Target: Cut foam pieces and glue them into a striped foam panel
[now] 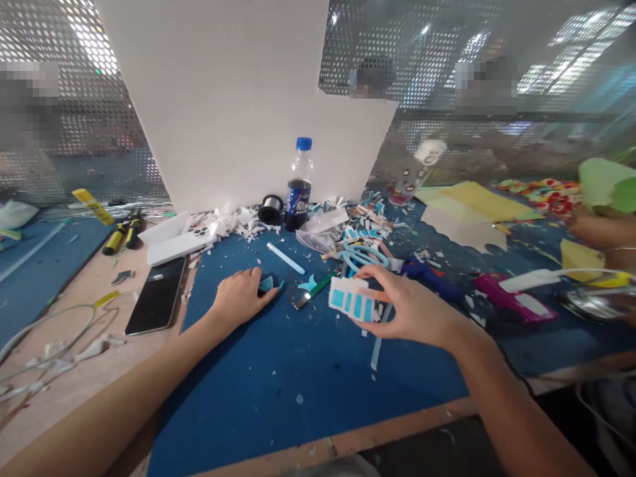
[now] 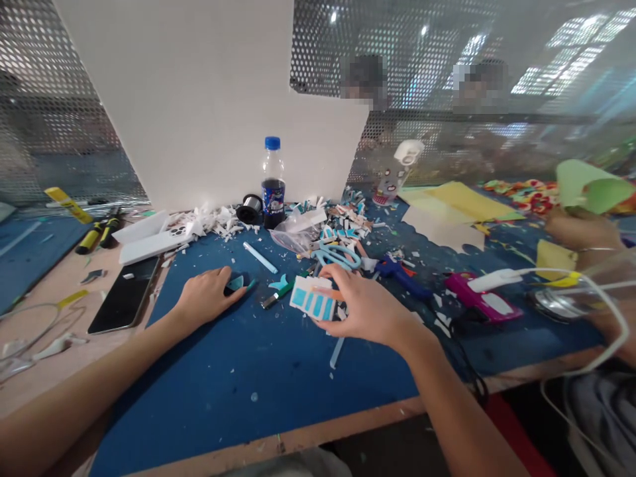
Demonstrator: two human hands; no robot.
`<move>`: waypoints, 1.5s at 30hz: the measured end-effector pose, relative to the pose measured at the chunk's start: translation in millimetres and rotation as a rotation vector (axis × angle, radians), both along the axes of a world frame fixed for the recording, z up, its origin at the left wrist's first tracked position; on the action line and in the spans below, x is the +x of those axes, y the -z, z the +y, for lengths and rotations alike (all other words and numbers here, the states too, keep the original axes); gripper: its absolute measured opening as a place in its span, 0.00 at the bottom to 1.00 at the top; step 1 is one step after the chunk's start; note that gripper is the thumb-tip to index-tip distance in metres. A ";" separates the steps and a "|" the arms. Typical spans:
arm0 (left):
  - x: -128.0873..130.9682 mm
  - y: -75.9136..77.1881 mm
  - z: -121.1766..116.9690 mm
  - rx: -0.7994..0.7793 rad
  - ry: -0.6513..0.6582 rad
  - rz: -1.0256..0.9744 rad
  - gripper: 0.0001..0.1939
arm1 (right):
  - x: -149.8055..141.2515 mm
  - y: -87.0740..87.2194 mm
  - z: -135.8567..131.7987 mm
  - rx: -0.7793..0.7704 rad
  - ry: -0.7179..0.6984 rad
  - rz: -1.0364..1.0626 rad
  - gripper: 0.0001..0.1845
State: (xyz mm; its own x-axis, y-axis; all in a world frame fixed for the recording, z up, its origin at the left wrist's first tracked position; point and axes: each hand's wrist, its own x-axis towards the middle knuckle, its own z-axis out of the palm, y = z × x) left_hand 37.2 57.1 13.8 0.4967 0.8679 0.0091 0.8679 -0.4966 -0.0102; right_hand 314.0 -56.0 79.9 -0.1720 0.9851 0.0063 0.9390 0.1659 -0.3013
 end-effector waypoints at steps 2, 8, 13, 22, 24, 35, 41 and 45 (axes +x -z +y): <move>0.6 0.3 -1.0 0.001 -0.021 0.000 0.24 | -11.9 -2.8 10.6 -0.089 -0.049 0.053 0.32; -2.2 -1.7 0.0 -0.002 0.033 -0.018 0.25 | -38.8 -1.4 48.1 -0.088 -0.128 0.074 0.34; -3.9 -0.9 0.5 0.007 0.045 -0.061 0.25 | -46.5 11.6 69.2 0.040 -0.080 0.127 0.35; -4.2 1.4 2.3 0.011 0.075 -0.079 0.25 | -31.2 39.1 68.5 0.144 0.015 0.154 0.39; -4.5 1.6 3.7 0.007 0.099 -0.077 0.25 | -32.0 39.7 67.8 0.159 0.009 0.033 0.40; -2.3 7.1 4.9 0.023 0.174 -0.252 0.19 | -46.2 46.6 61.3 0.305 0.173 -0.190 0.30; -16.3 9.1 18.2 0.096 0.018 -0.645 0.16 | -39.9 46.4 62.9 0.348 0.143 -0.096 0.18; -25.9 16.4 34.8 0.080 -0.122 -0.963 0.15 | -46.8 41.7 58.9 0.334 0.067 -0.039 0.15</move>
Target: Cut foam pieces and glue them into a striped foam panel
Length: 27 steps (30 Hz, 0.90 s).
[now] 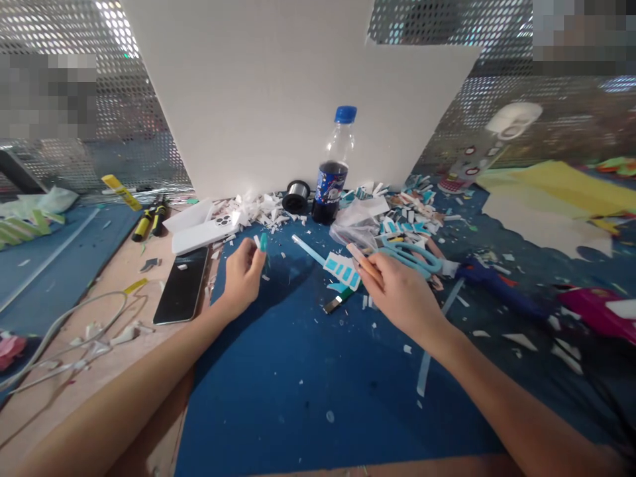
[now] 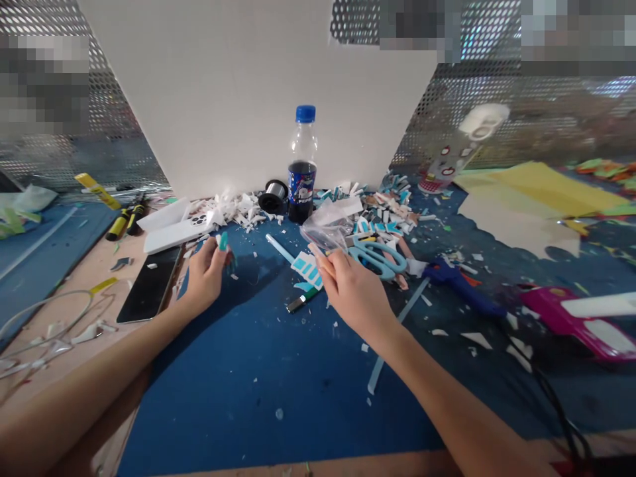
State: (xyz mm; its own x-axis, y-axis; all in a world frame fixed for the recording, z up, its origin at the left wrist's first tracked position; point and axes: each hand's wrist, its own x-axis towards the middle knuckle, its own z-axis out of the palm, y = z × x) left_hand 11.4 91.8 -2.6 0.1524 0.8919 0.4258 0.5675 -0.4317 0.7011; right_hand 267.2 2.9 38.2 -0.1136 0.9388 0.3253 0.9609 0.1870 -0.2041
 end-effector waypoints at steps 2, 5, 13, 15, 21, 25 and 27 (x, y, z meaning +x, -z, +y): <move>-0.5 5.5 6.7 -0.046 -0.008 -0.128 0.14 | -3.6 1.2 -2.3 -0.046 0.017 -0.055 0.15; 1.4 12.7 13.5 -0.105 0.001 -0.261 0.12 | -4.6 6.9 -2.3 -0.058 0.099 -0.152 0.15; 3.0 16.2 17.7 -0.151 0.002 -0.373 0.15 | -26.9 2.2 4.0 0.046 -0.210 0.113 0.10; 2.7 15.6 17.4 -0.164 0.011 -0.364 0.14 | -41.8 -0.3 7.6 -0.149 -0.300 0.203 0.11; 1.9 12.3 15.3 -0.198 0.034 -0.315 0.12 | -67.0 4.6 37.9 -0.393 -0.449 0.278 0.14; 2.9 6.9 11.4 -0.217 0.058 -0.276 0.11 | -68.3 13.3 50.8 -0.385 -0.461 0.307 0.09; 3.8 5.0 9.9 -0.225 0.069 -0.261 0.11 | -68.9 17.7 51.4 -0.382 -0.448 0.317 0.07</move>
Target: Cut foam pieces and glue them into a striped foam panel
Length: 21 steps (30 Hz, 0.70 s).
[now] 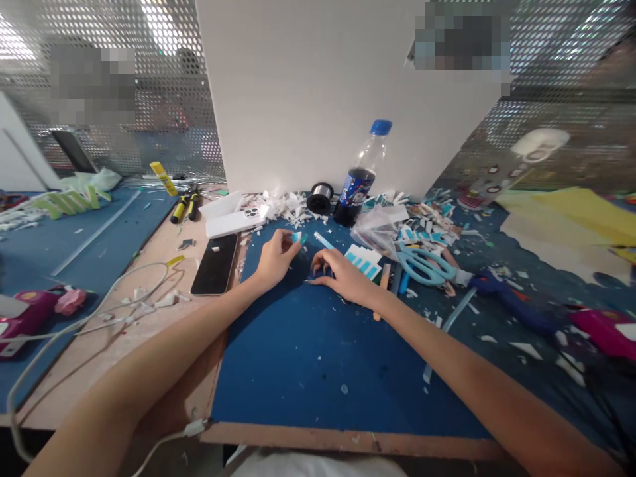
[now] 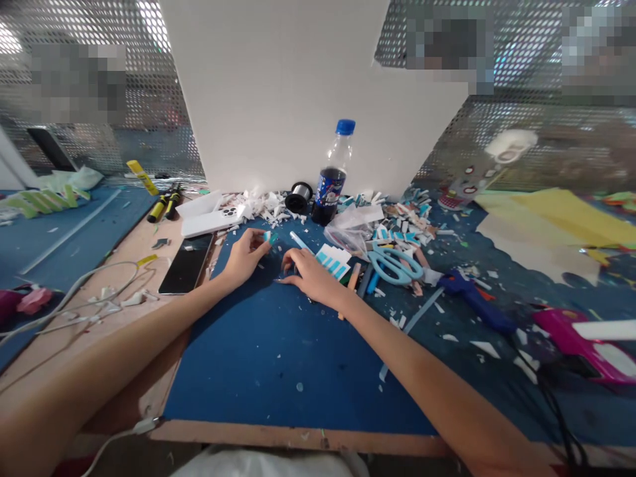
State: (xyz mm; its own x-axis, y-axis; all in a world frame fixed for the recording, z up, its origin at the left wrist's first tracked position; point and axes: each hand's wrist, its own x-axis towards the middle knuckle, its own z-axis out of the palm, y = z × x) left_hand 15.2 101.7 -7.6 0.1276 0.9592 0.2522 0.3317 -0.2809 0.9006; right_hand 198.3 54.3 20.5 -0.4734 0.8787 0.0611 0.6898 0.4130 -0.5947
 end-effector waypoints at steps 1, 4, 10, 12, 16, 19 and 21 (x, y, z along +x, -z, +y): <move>0.3 -0.5 -0.5 -0.004 0.006 0.006 0.11 | -0.5 2.0 -0.6 -0.002 0.009 0.002 0.06; 0.4 -0.4 -0.8 -0.018 0.024 0.023 0.11 | -2.3 6.5 -2.8 -0.005 0.036 0.002 0.05; -0.6 -1.5 -1.1 -0.009 0.035 0.053 0.10 | -2.7 10.1 -3.2 0.010 0.065 0.026 0.02; -0.3 -2.9 -1.7 -0.003 0.047 0.062 0.10 | -1.8 9.6 -3.3 0.029 0.070 0.045 0.03; 0.0 -3.9 -2.4 0.014 0.049 0.069 0.11 | 1.4 8.1 -3.3 0.066 0.111 0.084 0.07; -0.5 -3.4 -2.4 0.020 0.026 0.057 0.11 | 5.9 5.8 -3.2 0.089 0.156 0.118 0.07; -0.9 -3.1 -2.5 0.019 0.013 0.049 0.11 | 8.9 3.0 -4.3 0.104 0.154 0.139 0.06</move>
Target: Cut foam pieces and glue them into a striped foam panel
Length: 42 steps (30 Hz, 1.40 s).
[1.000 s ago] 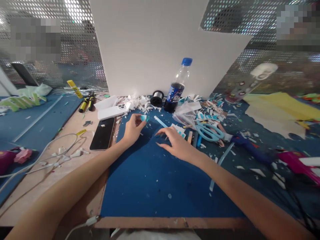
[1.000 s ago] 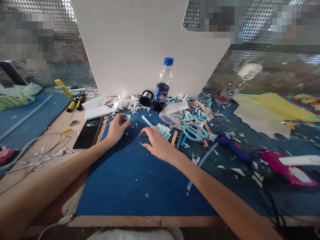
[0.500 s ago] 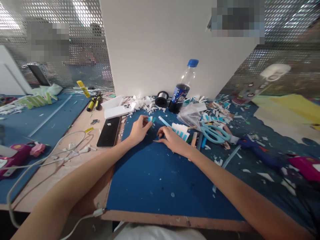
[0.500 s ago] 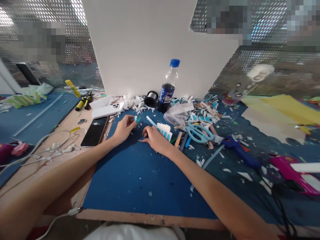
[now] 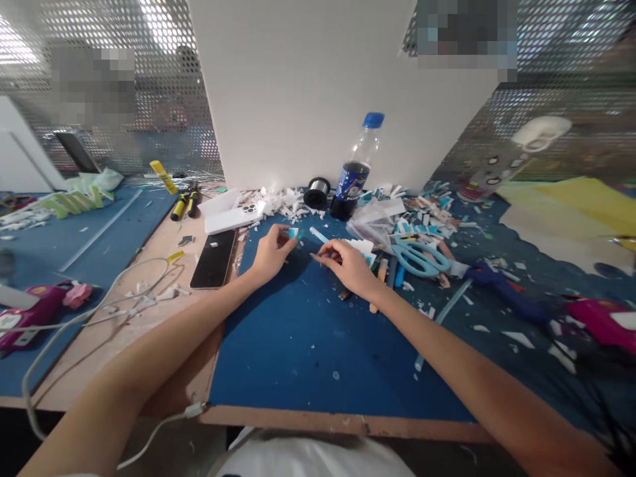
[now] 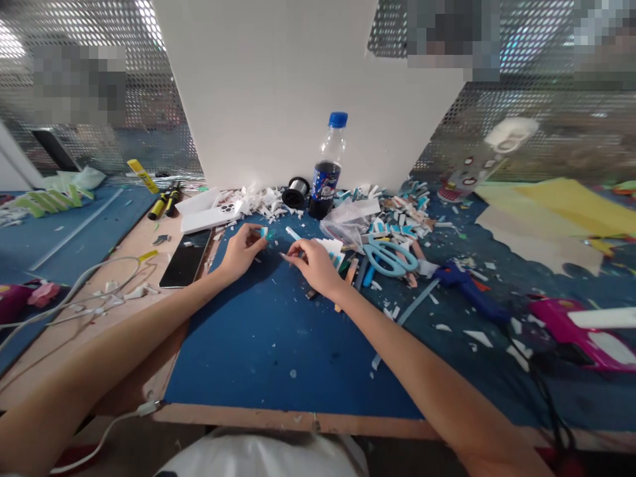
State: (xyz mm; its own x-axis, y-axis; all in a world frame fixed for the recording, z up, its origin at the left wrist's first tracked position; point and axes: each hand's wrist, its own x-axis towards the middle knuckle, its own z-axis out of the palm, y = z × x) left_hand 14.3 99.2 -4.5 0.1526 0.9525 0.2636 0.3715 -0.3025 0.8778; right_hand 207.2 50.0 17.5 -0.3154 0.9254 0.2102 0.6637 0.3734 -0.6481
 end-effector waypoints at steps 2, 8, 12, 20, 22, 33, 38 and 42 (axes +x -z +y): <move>-0.2 0.0 -0.5 -0.003 0.005 -0.002 0.11 | 1.5 -3.2 -2.4 0.001 -0.051 0.001 0.08; 0.2 1.2 -1.7 -0.015 0.049 0.001 0.12 | -5.2 -4.4 -6.8 -0.087 -0.184 -0.019 0.08; 0.1 4.0 0.1 -0.016 0.066 0.005 0.13 | -8.3 1.2 -3.7 -0.144 -0.142 -0.043 0.08; -0.5 5.9 1.7 0.001 0.080 0.048 0.12 | -8.4 5.6 -5.7 -0.177 -0.157 -0.064 0.03; -0.6 6.1 1.5 0.010 0.078 0.069 0.12 | -8.1 5.5 -5.9 -0.166 -0.142 -0.062 0.04; -1.3 4.1 -4.2 0.234 -0.032 0.396 0.15 | -4.0 4.1 -4.9 -0.135 -0.161 -0.020 0.07; -1.4 -3.7 -10.7 0.337 0.215 0.464 0.09 | -4.8 8.1 -5.3 -0.122 -0.171 -0.021 0.05; -5.4 -10.6 -11.1 0.363 0.534 0.452 0.04 | -0.5 1.0 -6.1 -0.063 -0.147 0.007 0.06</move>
State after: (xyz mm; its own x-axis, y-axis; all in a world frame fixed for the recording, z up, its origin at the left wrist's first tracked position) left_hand 8.8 88.1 6.1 0.7319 0.5860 0.3477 0.3923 -0.7796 0.4881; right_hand 206.6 43.9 16.5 -0.4474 0.8807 0.1557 0.6000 0.4246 -0.6780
